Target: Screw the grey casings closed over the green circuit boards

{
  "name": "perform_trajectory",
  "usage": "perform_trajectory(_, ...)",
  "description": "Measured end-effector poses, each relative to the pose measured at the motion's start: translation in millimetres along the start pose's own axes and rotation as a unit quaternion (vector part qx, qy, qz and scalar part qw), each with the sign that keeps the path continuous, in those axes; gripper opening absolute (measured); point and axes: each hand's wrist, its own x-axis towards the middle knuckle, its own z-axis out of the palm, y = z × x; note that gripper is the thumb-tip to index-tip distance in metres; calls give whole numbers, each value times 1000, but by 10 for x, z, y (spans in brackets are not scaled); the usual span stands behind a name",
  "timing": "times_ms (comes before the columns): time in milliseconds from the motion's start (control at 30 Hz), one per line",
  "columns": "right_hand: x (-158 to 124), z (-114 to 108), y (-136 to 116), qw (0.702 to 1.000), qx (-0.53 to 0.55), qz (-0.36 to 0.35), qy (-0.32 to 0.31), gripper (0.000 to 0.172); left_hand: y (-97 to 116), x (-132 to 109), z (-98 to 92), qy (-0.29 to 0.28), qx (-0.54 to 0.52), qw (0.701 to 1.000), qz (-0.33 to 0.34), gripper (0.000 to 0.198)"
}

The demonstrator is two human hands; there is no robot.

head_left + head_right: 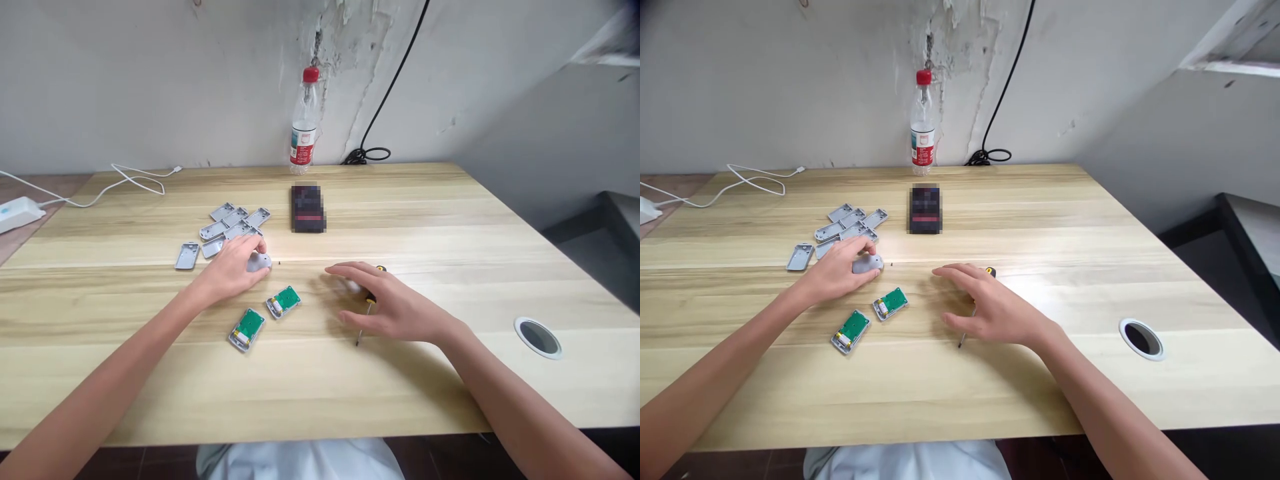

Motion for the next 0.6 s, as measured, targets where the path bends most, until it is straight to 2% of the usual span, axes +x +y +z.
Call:
perform_trajectory(100, -38, -93, 133, 1000, -1, -24, 15, 53, 192, -81, -51, 9, -66, 998, -24, 15)
perform_trajectory(167, -43, -148, 203, 999, -11, -29, 21, 55, 354, -167, -68, -5, -99, 995, -19, 15)
perform_trajectory(233, -41, -167, 204, 999, -18, -23, 41, 54, 486, -252, -71, -20, -109, 994, -9, 13)
perform_trajectory(300, -16, -129, 108, 996, -4, -17, 86, 42, 548, -311, -77, -14, -122, 992, -1, 16)
perform_trajectory(367, 51, -25, -72, 992, 30, -14, 124, 26, 535, -336, -94, 13, -147, 989, 3, 25)
perform_trajectory(400, 100, 50, -180, 992, 44, -14, 120, 22, 508, -336, -105, 27, -164, 986, 3, 29)
perform_trajectory(467, 220, 229, -397, 996, 28, 7, 80, 30, 432, -325, -122, 48, -201, 978, -1, 32)
perform_trajectory(600, 451, 547, -676, 991, -115, 63, 25, 50, 290, -313, -95, 42, -264, 963, -19, 31)
